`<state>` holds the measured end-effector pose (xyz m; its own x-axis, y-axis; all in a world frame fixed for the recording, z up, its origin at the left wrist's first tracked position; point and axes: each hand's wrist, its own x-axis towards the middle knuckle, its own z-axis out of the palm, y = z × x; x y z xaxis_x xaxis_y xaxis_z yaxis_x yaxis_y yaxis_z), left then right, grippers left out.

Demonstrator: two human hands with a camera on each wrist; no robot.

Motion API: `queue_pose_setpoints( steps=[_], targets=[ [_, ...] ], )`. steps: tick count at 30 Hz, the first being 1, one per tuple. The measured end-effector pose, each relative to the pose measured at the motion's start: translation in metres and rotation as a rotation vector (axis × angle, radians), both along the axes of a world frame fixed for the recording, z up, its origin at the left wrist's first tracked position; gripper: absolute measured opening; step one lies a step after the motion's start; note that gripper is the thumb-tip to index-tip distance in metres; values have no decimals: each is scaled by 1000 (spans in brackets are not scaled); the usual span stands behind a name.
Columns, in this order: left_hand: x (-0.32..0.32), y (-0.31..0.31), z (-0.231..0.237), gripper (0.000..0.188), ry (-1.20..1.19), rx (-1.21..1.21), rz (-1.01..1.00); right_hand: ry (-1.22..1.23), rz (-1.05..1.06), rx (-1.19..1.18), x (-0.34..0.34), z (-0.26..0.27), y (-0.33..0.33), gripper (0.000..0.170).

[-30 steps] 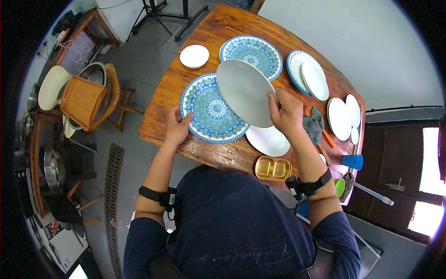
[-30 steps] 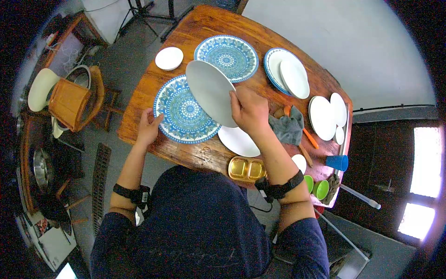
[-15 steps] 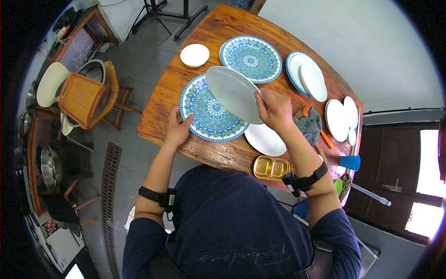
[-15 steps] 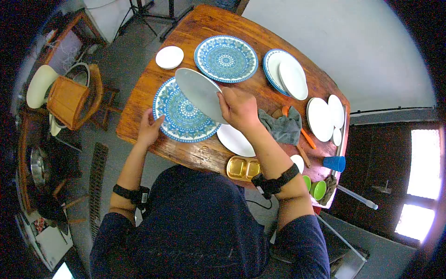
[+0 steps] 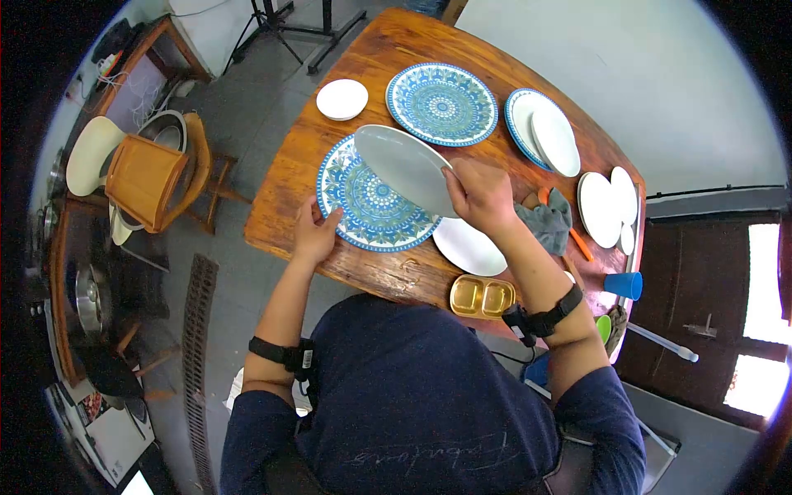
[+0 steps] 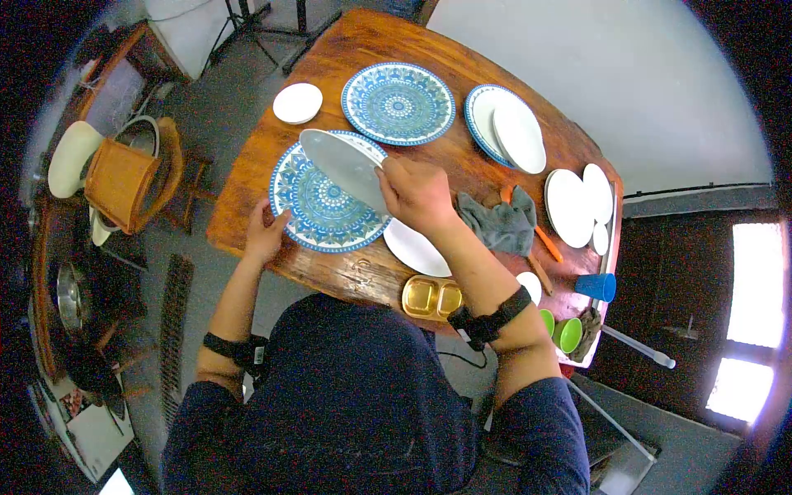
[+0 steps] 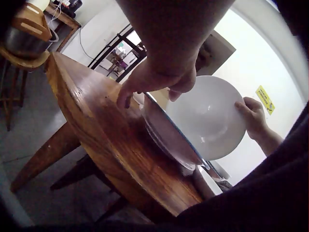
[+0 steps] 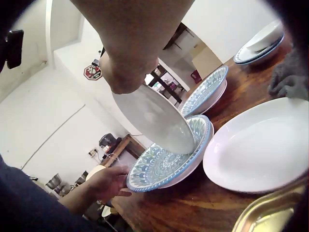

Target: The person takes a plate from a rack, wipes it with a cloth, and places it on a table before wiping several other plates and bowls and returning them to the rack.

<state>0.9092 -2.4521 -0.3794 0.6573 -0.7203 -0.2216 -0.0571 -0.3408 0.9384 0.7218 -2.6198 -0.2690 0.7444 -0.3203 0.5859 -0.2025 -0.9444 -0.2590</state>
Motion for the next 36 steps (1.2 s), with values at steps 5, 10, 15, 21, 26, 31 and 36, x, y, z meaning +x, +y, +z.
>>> queue_pose_setpoints(
  steps=[5, 10, 15, 21, 26, 31, 36],
  targets=[
    [-5, 2, -5, 42, -488, 111, 55, -69, -30, 21, -6, -3, -4, 12],
    [-10, -6, 27, 30, 5, -330, 166, -225, -314, 237, -31, 3, -18, 14],
    [-43, -33, 89, 37, 428, -417, -86, -545, -412, 1063, -86, 11, -34, 15],
    [-125, -59, 111, 44, 861, -398, -269, -515, -374, 1418, -142, 2, -4, 14],
    [-159, -49, 103, 42, 778, -266, -118, -494, -216, 1461, -185, -27, -15, 19],
    [-169, -37, 96, 42, 707, -277, -35, 82, -501, 283, -223, -65, -67, 23],
    [-178, -26, 95, 42, 645, -307, 29, 604, -430, 188, -242, -83, -90, 32]
  ],
)
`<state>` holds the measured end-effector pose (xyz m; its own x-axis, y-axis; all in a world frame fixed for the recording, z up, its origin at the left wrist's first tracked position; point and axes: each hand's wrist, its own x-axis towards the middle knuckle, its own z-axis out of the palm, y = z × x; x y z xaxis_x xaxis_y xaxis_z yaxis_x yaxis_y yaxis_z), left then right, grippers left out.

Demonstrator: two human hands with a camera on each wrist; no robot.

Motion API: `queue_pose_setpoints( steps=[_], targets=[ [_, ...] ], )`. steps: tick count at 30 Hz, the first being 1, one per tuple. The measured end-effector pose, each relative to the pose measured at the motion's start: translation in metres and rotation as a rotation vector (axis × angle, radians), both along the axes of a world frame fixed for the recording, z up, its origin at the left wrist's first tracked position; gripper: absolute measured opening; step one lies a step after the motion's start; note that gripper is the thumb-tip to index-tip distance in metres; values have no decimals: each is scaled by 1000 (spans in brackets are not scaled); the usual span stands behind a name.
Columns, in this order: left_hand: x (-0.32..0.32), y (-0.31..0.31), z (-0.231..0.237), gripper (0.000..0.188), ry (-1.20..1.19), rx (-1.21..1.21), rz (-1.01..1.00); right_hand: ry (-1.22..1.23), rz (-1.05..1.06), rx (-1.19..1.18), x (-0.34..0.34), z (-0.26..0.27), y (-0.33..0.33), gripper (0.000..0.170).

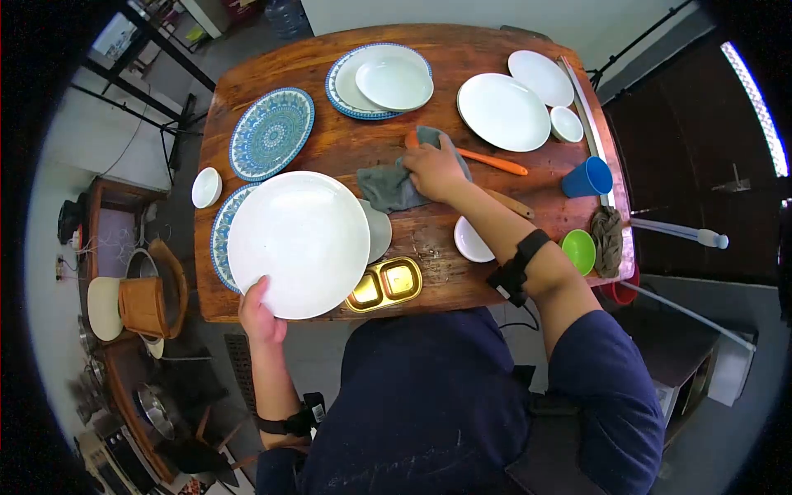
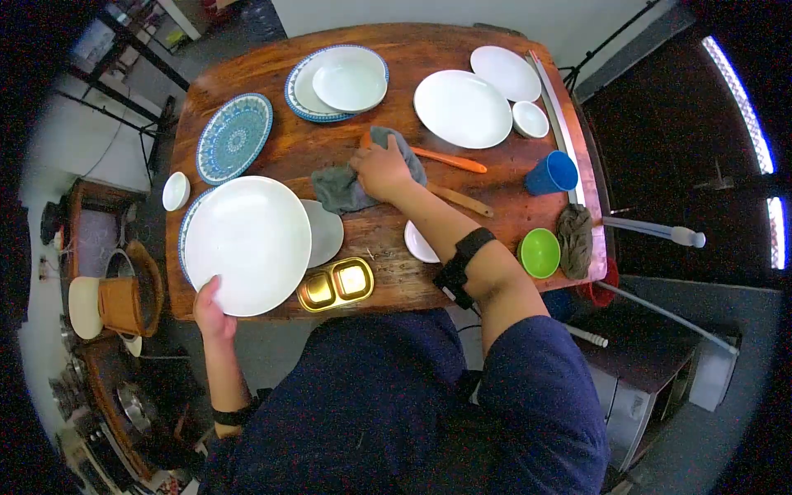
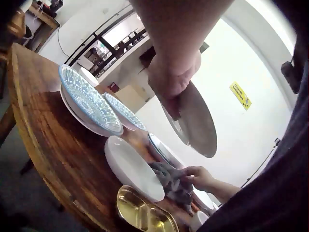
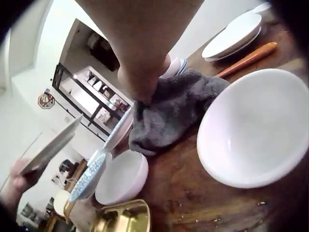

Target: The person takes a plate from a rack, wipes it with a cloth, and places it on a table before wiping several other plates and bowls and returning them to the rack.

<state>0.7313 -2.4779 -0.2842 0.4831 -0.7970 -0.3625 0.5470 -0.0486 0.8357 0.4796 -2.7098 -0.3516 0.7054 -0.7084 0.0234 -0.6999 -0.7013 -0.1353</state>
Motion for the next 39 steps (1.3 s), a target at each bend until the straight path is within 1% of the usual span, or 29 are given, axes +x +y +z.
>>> queue_pose_setpoints(
  steps=[3, 4, 6, 7, 8, 9, 10, 12, 13, 14, 15, 16, 17, 18, 19, 20, 21, 22, 24, 25, 28, 29, 32, 33, 34, 36, 37, 39],
  targets=[
    [-11, 1, 5, 44, -42, -13, 68, -353, -180, 132, -16, 35, 0, 29],
    [-14, 2, 7, 44, -62, -6, 90, -503, -198, 159, -23, 47, -3, 27],
    [-21, -2, 10, 44, -63, -26, 71, -801, -221, 234, -32, 74, -4, 23],
    [-26, -5, 12, 44, -64, -30, 69, -889, -193, 217, -33, 98, 1, 22],
    [-30, -8, 14, 43, -48, -84, 26, -979, -162, 202, -31, 121, 9, 20],
    [-35, -12, 17, 42, -34, -138, -19, -1121, -150, 192, -26, 133, 18, 20],
    [-41, -16, 20, 42, -22, -196, -66, -1155, -154, 152, -21, 150, 32, 20],
    [-59, -26, 33, 40, 18, -258, -128, -1077, 134, 26, -14, 153, 44, 27],
    [-68, -31, 42, 39, 39, -288, -167, -889, 191, -82, -10, 159, 53, 32],
    [-79, -36, 53, 39, 12, -284, -169, -698, 241, -187, -6, 164, 61, 37],
    [-89, -38, 65, 39, -13, -276, -173, -552, 208, -141, -3, 157, 66, 48],
    [-95, -39, 71, 39, -37, -264, -177, -528, 143, -158, 0, 147, 69, 50],
    [-95, -41, 63, 42, -244, -250, -216, -505, 77, -176, 3, 137, 71, 52],
    [-98, -41, 61, 43, -223, -237, -243, -481, 12, -191, 4, 131, 72, 54],
    [-101, -43, 60, 44, -204, -223, -270, -471, -10, -147, 3, 129, 74, 56],
    [-105, -44, 60, 45, -186, -208, -299, -516, -8, -136, 5, 125, 74, 56],
    [-108, -43, 63, 41, -144, -219, -383, -559, -7, -121, 7, 119, 74, 55],
    [-112, -44, 62, 41, -138, -238, -378, -603, -8, -105, 9, 117, 75, 54],
    [-119, -48, 58, 41, -125, -276, -368, -636, 47, -67, 16, 117, 79, 54],
    [-119, -49, 58, 42, -98, -246, -371, -652, 76, -50, 20, 119, 80, 53],
    [-108, -55, 44, 44, -104, -279, -372, -678, 280, 56, 25, 123, 90, 51],
    [-107, -54, 43, 45, -125, -298, -337, -655, 365, 75, 24, 123, 96, 51],
    [-104, -47, 52, 47, 73, -309, -319, -438, 542, 137, 4, 132, 100, 52],
    [-103, -46, 56, 48, 75, -329, -327, -322, 518, 71, -4, 137, 98, 54],
    [-104, -47, 59, 49, 13, -329, -286, -337, 393, -14, -8, 139, 94, 54],
    [-102, -41, 61, 49, -177, -330, -410, -347, 153, -179, -13, 140, 84, 53],
    [-105, -39, 61, 48, -186, -316, -419, -378, 105, -185, -9, 141, 80, 54],
    [-112, -41, 63, 46, -220, -306, -441, -413, 131, -170, 0, 145, 83, 54]
  ],
)
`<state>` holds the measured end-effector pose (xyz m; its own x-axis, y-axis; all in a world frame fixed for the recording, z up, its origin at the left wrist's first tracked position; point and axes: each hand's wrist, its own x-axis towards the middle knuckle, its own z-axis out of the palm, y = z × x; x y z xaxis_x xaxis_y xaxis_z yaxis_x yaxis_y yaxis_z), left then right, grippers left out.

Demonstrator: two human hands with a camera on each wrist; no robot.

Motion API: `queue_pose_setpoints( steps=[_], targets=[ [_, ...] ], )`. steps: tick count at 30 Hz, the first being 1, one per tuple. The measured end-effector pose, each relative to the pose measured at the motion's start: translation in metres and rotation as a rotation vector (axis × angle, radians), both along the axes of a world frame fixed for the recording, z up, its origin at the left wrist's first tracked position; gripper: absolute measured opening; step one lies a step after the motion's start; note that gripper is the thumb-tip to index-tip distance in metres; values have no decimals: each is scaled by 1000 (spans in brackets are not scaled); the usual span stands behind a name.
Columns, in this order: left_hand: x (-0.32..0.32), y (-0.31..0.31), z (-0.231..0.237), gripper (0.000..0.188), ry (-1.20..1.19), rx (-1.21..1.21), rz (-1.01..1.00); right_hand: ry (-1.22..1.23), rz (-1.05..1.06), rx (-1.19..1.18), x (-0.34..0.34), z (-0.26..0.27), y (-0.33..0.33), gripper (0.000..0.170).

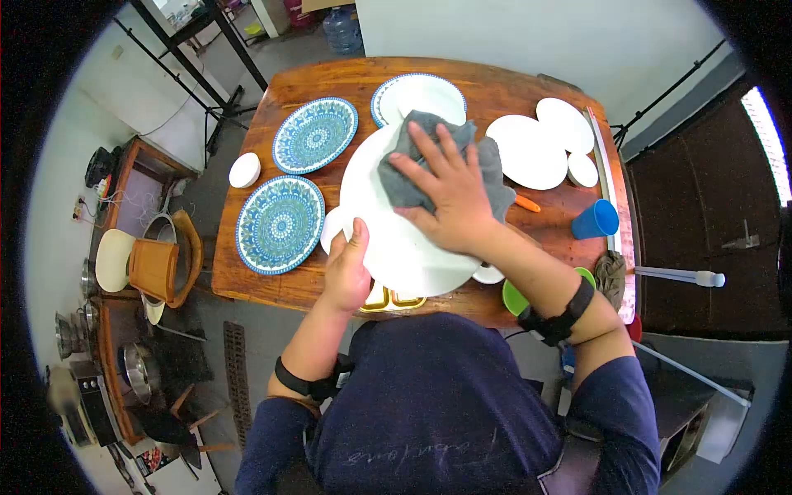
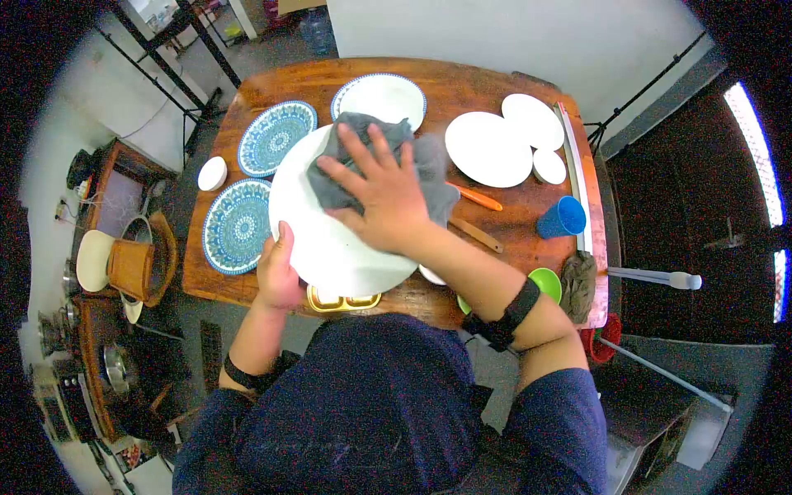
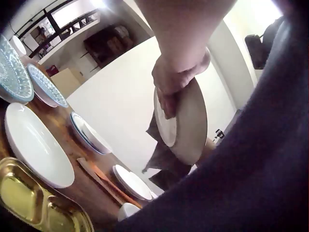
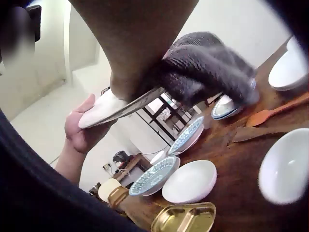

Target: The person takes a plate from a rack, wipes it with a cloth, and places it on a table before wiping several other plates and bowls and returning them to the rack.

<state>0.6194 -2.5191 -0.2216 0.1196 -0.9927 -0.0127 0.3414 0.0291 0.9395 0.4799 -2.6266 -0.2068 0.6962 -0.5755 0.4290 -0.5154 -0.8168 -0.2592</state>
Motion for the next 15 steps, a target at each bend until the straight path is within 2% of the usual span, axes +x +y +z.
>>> queue_pose_setpoints(
  steps=[3, 4, 7, 9, 13, 15],
  targets=[
    [-3, -2, -4, 45, 142, -1, 16, -34, 128, 32, 13, 2, 11, 54],
    [-3, -5, -4, 50, 137, 18, 11, -31, 188, 61, 16, 3, 17, 54],
    [-1, -6, 8, 55, 503, -20, 26, -82, 353, 240, 17, 6, 24, 54],
    [2, -7, 10, 59, 475, -32, -9, -172, 463, 392, 15, 3, 23, 54],
    [-3, -2, 18, 53, 520, 65, 51, 7, 560, 340, 12, 7, 30, 54],
    [2, -4, 15, 49, 528, 114, 58, -18, 620, 402, 12, 4, 30, 51]
  ],
)
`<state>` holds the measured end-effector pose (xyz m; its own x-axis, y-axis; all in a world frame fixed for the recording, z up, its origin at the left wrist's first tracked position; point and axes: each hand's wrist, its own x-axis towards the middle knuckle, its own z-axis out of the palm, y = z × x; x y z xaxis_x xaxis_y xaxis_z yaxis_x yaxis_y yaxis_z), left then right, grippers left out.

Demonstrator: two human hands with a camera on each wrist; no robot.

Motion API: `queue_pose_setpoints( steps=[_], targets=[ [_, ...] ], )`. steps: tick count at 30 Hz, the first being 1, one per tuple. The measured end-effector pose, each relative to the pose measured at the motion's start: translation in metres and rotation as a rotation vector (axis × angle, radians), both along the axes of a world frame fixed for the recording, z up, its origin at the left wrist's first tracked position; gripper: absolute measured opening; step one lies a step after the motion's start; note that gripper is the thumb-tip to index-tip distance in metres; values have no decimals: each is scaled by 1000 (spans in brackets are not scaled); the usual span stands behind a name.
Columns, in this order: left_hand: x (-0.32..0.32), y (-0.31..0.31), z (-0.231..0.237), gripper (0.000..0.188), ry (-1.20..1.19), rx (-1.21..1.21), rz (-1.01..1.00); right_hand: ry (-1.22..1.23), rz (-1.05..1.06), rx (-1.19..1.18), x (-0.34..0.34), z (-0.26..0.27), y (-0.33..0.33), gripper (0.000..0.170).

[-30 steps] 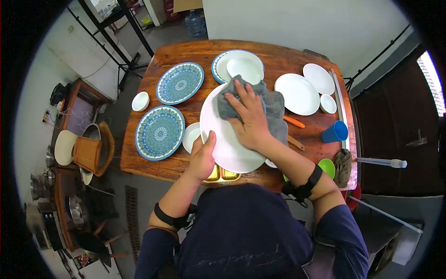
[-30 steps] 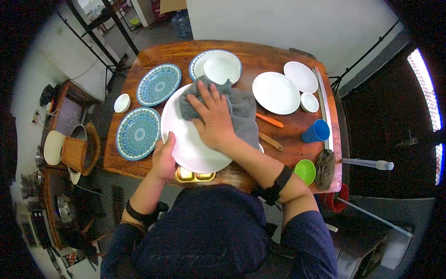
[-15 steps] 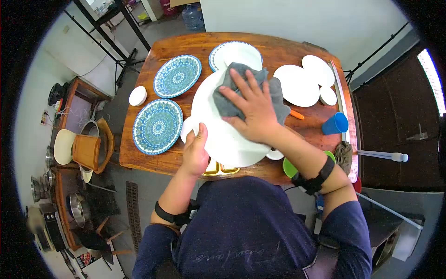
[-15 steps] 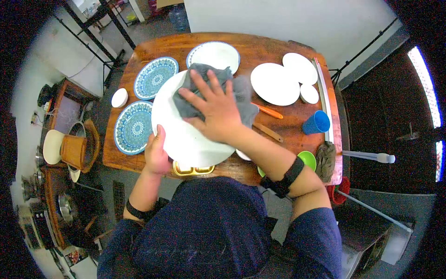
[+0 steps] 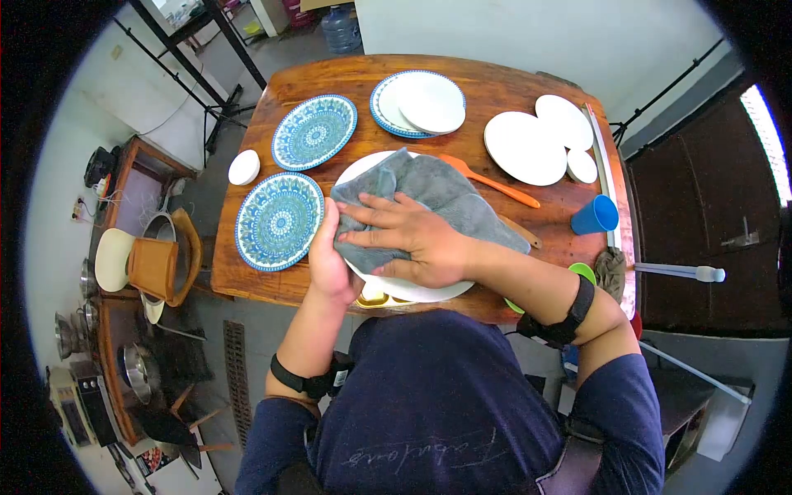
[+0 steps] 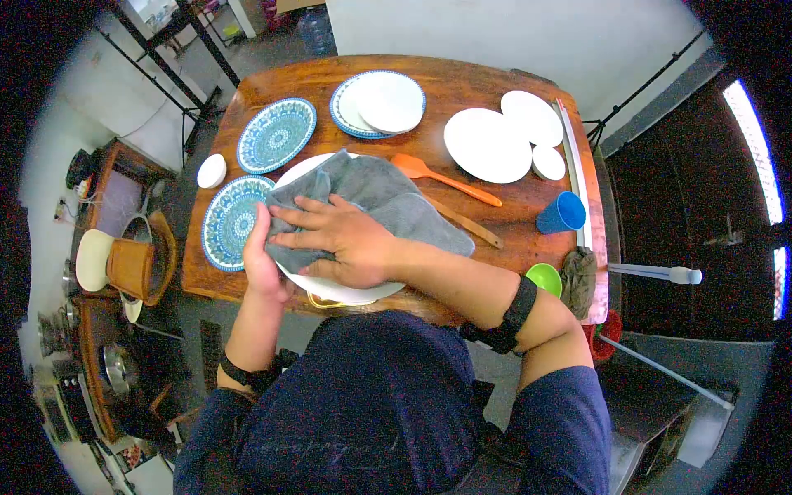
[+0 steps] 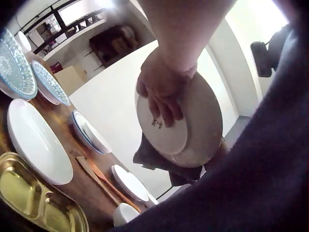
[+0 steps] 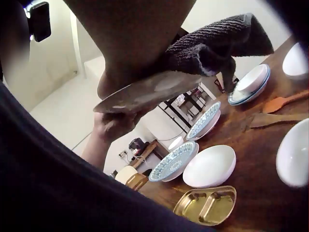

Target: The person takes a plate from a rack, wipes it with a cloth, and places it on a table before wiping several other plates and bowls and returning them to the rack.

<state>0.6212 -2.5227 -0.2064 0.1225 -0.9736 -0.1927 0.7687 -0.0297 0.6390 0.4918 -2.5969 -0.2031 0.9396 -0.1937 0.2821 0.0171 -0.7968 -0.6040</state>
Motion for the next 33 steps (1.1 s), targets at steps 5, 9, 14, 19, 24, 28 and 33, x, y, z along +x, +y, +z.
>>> queue_pose_setpoints(
  steps=[5, 9, 14, 19, 24, 28, 33],
  targets=[
    [12, 0, -16, 43, 67, -8, -81, 9, 131, 117, -8, 2, -2, 48],
    [12, -3, -14, 45, 44, -35, -32, 47, 230, 92, -17, 14, 2, 51],
    [22, 0, -15, 44, -41, -33, 65, 81, 207, 95, -40, 14, 3, 47],
    [30, 7, -18, 43, -173, -62, 144, 134, -76, -74, -63, 0, -5, 45],
    [18, 15, 2, 45, -388, -98, 145, 115, -327, -336, -66, -20, -25, 46],
    [8, 24, 5, 48, -408, -60, 58, 116, -506, -390, -52, -14, -40, 47],
    [-2, 22, 1, 53, -469, 11, 24, -13, -518, -271, -14, -5, -32, 53]
  ],
)
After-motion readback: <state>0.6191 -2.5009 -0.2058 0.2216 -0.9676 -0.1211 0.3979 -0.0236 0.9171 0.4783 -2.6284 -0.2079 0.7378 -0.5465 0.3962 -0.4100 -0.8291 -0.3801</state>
